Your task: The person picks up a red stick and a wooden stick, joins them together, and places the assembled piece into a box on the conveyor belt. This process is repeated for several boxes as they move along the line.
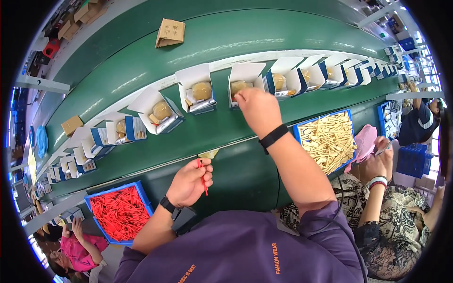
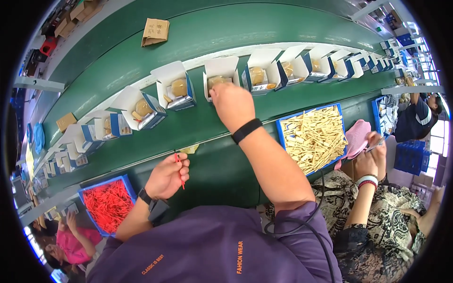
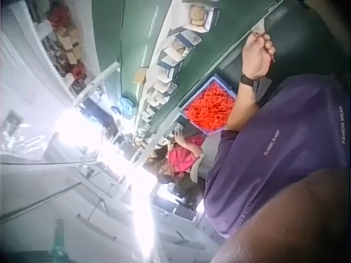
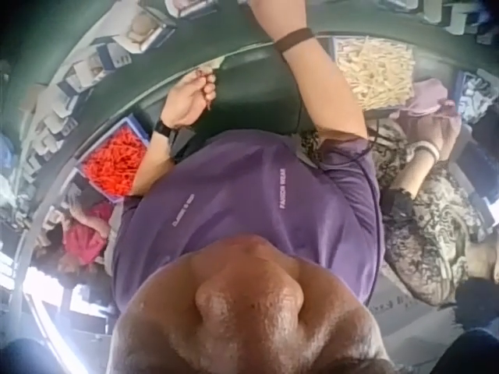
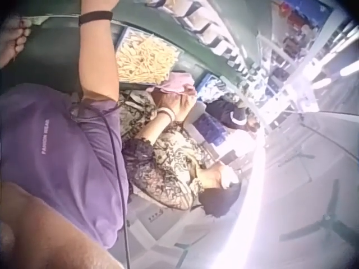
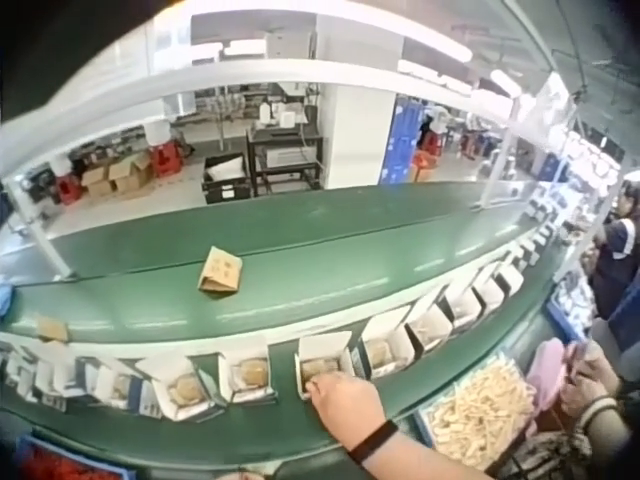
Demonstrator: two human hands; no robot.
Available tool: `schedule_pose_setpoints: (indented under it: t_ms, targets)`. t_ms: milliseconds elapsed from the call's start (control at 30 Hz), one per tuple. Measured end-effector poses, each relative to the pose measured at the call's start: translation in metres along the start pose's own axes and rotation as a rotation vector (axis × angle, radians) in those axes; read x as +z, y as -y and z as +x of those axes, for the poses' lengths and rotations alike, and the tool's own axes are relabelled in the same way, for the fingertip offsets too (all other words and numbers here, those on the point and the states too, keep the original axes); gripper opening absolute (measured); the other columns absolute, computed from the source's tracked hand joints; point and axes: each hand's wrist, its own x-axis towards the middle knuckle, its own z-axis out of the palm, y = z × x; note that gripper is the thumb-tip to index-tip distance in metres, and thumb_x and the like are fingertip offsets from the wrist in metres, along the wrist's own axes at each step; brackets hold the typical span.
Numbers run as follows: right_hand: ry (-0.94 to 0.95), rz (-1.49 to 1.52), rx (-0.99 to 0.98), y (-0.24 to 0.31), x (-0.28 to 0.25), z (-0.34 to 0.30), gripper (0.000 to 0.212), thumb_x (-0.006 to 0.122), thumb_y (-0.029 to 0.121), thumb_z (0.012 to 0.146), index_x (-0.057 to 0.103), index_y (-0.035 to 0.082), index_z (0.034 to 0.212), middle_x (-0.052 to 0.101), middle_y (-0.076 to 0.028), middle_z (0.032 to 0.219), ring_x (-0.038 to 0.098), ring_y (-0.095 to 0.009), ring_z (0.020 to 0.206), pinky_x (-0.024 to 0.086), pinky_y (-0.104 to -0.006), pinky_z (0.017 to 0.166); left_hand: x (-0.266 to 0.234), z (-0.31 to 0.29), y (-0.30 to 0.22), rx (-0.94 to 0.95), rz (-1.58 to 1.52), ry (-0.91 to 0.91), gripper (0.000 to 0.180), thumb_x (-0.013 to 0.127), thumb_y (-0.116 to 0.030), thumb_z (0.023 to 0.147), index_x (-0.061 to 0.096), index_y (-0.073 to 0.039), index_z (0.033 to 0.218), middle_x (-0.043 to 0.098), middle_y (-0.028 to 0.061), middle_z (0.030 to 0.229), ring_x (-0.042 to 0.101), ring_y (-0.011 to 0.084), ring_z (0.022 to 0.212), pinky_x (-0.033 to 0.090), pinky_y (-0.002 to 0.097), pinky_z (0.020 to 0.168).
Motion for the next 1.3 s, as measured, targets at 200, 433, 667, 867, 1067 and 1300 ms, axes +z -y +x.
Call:
schedule_pose_setpoints:
  t_ms: [200,433,667,867,1067,1300]
  targets:
    - [0.083,-0.033,0.067,0.008,0.011,0.0,0.018,0.067,0.022,0.086,0.069,0.007,0.076,0.068,-0.011,0.076,0.066,-0.033,0.071,0.053,-0.0419,0.064,-0.028,-0.007,-0.002,-0.042,0.08,0.137,0.034,0.051,-0.013,0.1,0.051,-0.004,0.132,0.056,0.0029,0.087,0.044,0.0099,0.064,0.037,0.0242,0.053]
    - [0.196,-0.144,0.054,0.004,0.019,0.002,0.018,0.065,0.021,0.083,0.069,0.009,0.071,0.068,-0.012,0.073,0.067,-0.032,0.069,0.054,-0.0427,0.062,-0.022,0.004,0.004,-0.088,0.125,0.057,0.037,0.05,-0.02,0.103,0.047,-0.01,0.139,0.056,0.0026,0.085,0.041,0.0093,0.056,0.034,0.0238,0.048]
    - [0.257,-0.058,0.018,0.009,0.007,0.008,0.014,0.064,0.018,0.084,0.071,0.007,0.078,0.068,-0.013,0.078,0.068,-0.032,0.076,0.054,-0.0424,0.065,-0.015,0.006,0.01,-0.002,0.213,0.074,0.027,0.049,-0.019,0.103,0.052,-0.009,0.128,0.059,0.004,0.086,0.041,0.0085,0.053,0.034,0.0231,0.047]
    - [-0.052,0.078,0.309,-0.074,-0.081,-0.073,0.011,0.069,0.007,0.082,0.072,0.006,0.092,0.065,-0.015,0.084,0.065,-0.035,0.083,0.054,-0.0402,0.074,-0.002,0.009,0.01,0.002,0.221,-0.044,0.02,0.049,-0.021,0.103,0.054,-0.009,0.119,0.059,0.004,0.085,0.042,0.0075,0.053,0.033,0.0214,0.046]
    - [0.256,-0.119,0.333,-0.176,-0.098,-0.14,0.017,0.065,0.011,0.083,0.075,0.009,0.097,0.066,-0.017,0.093,0.066,-0.036,0.085,0.053,-0.0445,0.078,0.028,0.02,0.018,0.015,0.235,0.037,0.022,0.05,-0.019,0.103,0.056,-0.005,0.118,0.06,0.0066,0.084,0.041,0.0062,0.052,0.032,0.0214,0.046]
    - [-0.087,0.289,0.665,-0.153,-0.114,-0.129,0.009,0.069,0.01,0.09,0.071,0.002,0.094,0.068,-0.007,0.083,0.067,-0.016,0.069,0.053,-0.0298,0.062,0.059,0.028,0.024,0.049,0.476,0.025,0.022,0.049,-0.023,0.104,0.058,-0.006,0.115,0.063,0.0042,0.08,0.042,0.0055,0.054,0.032,0.0207,0.047]
